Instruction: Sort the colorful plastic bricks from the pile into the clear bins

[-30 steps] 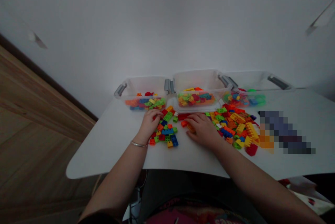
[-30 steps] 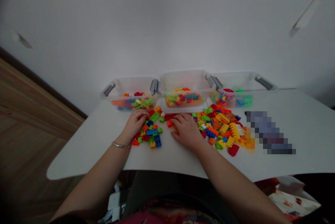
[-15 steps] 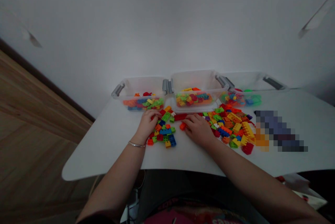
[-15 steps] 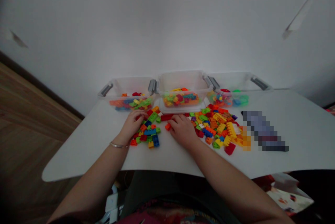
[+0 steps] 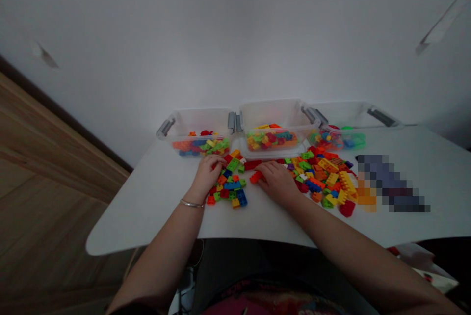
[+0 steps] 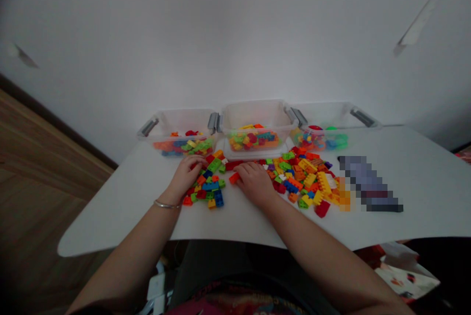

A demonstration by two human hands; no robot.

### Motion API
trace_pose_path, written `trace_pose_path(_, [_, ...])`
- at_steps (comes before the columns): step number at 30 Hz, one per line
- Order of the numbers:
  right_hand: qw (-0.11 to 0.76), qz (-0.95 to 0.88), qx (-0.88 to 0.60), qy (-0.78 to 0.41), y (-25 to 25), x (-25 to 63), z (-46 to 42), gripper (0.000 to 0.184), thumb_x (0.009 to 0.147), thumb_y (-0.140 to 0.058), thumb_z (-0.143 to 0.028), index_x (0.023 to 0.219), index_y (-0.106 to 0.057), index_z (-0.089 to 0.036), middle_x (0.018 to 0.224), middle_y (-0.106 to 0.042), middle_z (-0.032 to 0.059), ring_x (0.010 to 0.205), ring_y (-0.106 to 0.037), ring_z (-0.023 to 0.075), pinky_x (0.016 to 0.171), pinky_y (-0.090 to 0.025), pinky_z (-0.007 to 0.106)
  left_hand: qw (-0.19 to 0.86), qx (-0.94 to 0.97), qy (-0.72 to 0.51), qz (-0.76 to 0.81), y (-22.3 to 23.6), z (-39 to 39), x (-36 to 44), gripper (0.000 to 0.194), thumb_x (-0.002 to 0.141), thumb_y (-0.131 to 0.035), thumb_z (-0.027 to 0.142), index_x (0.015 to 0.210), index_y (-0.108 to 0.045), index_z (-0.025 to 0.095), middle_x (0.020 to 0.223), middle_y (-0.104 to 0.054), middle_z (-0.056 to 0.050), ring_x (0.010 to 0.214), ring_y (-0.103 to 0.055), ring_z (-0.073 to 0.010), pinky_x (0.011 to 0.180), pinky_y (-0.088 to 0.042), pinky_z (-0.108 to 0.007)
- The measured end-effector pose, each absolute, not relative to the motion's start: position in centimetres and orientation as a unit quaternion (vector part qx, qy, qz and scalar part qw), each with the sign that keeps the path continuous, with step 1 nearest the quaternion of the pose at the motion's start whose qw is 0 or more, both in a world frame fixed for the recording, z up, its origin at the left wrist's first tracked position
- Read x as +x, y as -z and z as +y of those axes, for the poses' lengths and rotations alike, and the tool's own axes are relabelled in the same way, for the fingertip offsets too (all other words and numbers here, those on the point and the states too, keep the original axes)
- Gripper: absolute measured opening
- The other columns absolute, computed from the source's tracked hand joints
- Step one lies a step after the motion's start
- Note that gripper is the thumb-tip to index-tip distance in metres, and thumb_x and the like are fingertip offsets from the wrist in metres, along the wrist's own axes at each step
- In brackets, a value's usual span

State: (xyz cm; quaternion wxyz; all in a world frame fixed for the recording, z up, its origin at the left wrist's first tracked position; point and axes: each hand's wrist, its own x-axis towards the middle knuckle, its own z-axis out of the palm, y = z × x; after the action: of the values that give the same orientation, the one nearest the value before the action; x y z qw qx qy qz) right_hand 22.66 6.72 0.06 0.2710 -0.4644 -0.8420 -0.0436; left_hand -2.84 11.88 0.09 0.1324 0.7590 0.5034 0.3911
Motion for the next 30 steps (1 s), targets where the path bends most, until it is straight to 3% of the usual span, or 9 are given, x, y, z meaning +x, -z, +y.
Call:
trace_pose_path(5, [0.339,-0.811,-0.476,-0.003,-0.4,23.2,6.7,0.020,0.086,-0.054,-0.016,0.099,-0.067,-0.023,0.104,-0.069,0.0061,0.099,-0.060,0.0216,0.087,-0.048,0.035,0.131,0.755,-0.392,0.509,0.0,11.8,-2.8,0.021,0.081,-0.049,0.016,0.077,-0.069,0.022,0.096,-0.072,-0.003,0.100,-0.064,-0.0208,0.098,-0.049,-0.042])
trace_pose_path(9, [0.329,-0.799,-0.504,-0.006,-0.5,23.2,6.8,0.016,0.084,-0.054,-0.014,0.089,-0.066,-0.022,0.100,-0.070,0.0062,0.096,-0.061,0.0228,0.084,-0.046,0.037,0.131,0.758,-0.392,0.505,0.0,11.8,-2.8,0.022,0.081,-0.049,0.017,0.076,-0.069,0.021,0.095,-0.072,-0.004,0.100,-0.064,-0.0208,0.098,-0.048,-0.042])
trace_pose_path(16, [0.342,-0.762,-0.549,-0.027,-0.3,23.1,7.1,0.016,0.081,-0.055,-0.017,0.092,-0.064,-0.022,0.096,-0.073,0.0058,0.089,-0.065,0.0234,0.084,-0.045,0.039,0.133,0.758,-0.389,0.506,0.0,11.9,-2.8,0.020,0.080,-0.049,0.017,0.076,-0.069,0.022,0.094,-0.073,-0.003,0.098,-0.064,-0.0198,0.097,-0.048,-0.041])
trace_pose_path(19, [0.406,-0.729,-0.548,-0.053,-0.4,23.5,7.2,0.013,0.082,-0.054,-0.021,0.090,-0.064,-0.023,0.095,-0.073,0.0064,0.087,-0.065,0.0236,0.084,-0.046,0.041,0.133,0.756,-0.392,0.506,0.0,11.9,-2.8,0.020,0.081,-0.049,0.017,0.076,-0.068,0.022,0.095,-0.072,-0.003,0.099,-0.064,-0.0202,0.098,-0.048,-0.041])
trace_pose_path(23, [0.521,-0.655,-0.538,-0.097,-1.2,24.3,7.3,0.012,0.083,-0.053,-0.029,0.088,-0.062,-0.023,0.087,-0.071,0.0042,0.077,-0.064,0.0193,0.071,-0.050,0.033,0.132,0.760,-0.387,0.505,0.2,11.9,-2.9,0.022,0.082,-0.048,0.017,0.077,-0.068,0.022,0.094,-0.072,-0.003,0.101,-0.063,-0.0206,0.098,-0.047,-0.041])
trace_pose_path(30, [0.700,-0.530,-0.477,-0.046,-7.0,26.9,10.8,0.012,0.081,-0.058,-0.032,0.086,-0.054,-0.022,0.087,-0.062,0.0012,0.077,-0.060,0.0138,0.067,-0.049,0.027,0.130,0.762,-0.386,0.502,0.4,12.0,-3.2,0.022,0.083,-0.048,0.017,0.078,-0.069,0.022,0.094,-0.072,-0.003,0.101,-0.063,-0.0209,0.098,-0.047,-0.042])
